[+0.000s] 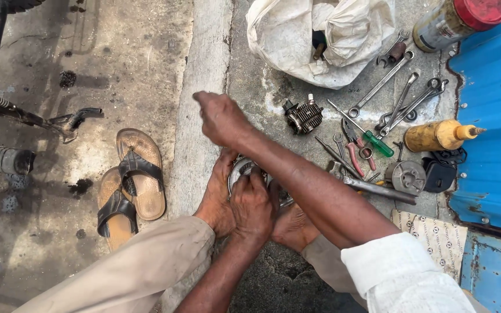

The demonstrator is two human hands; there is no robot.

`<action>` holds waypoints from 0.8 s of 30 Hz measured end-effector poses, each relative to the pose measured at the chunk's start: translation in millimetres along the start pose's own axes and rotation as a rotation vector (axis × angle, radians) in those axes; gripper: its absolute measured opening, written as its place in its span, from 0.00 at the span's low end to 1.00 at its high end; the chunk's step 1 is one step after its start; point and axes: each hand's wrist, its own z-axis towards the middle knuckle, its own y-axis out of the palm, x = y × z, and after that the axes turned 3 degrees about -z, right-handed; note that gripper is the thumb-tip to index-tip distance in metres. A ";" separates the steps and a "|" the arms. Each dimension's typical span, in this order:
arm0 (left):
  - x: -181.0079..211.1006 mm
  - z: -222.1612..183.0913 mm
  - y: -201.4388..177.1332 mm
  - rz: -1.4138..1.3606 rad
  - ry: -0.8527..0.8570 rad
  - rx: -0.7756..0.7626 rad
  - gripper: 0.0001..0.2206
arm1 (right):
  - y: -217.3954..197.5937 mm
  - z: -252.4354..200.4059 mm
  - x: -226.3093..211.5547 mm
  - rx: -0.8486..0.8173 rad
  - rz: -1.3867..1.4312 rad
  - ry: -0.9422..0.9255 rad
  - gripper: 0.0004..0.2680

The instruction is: Disassembling and inspecting motorcycle engine components using manual tools.

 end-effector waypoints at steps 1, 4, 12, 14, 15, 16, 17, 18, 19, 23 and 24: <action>9.1 -7.8 -20.5 0.000 0.001 -0.005 0.19 | 0.7 -18.8 -25.1 0.001 0.003 0.004 0.14; 39.5 -10.2 -100.3 -0.095 0.259 -0.385 0.12 | 2.8 -83.5 -82.0 -0.336 -0.213 -0.417 0.09; 30.8 79.8 -78.6 0.183 0.430 -0.834 0.18 | 6.5 -265.5 -74.0 -0.195 -0.484 -0.656 0.13; 13.1 98.0 -50.3 0.242 0.502 -0.903 0.13 | 6.6 -303.9 -47.6 -0.210 -0.480 -0.606 0.13; 3.3 106.3 -34.4 0.300 0.570 -0.985 0.10 | 7.6 -323.9 -33.8 -0.229 -0.464 -0.550 0.13; -0.8 111.3 -32.6 0.299 0.569 -0.985 0.10 | -2.0 -333.3 -17.2 -0.230 -0.463 -0.550 0.13; -5.3 111.5 -30.2 0.260 0.486 -1.090 0.09 | -9.5 -347.6 -4.1 -0.128 -0.436 -0.502 0.13; -9.9 112.3 -27.2 0.221 0.403 -1.194 0.09 | -17.0 -361.6 9.4 -0.026 -0.409 -0.450 0.13; -16.3 111.1 -18.7 0.216 0.405 -1.197 0.09 | -28.7 -361.2 16.5 -0.029 -0.411 -0.445 0.13; -27.8 104.8 -9.6 0.189 0.531 -1.002 0.06 | -73.0 -348.2 58.5 0.279 -0.449 -0.059 0.20; -27.8 100.7 -12.9 0.159 0.474 -0.938 0.07 | -81.6 -344.0 71.8 0.331 -0.431 0.095 0.19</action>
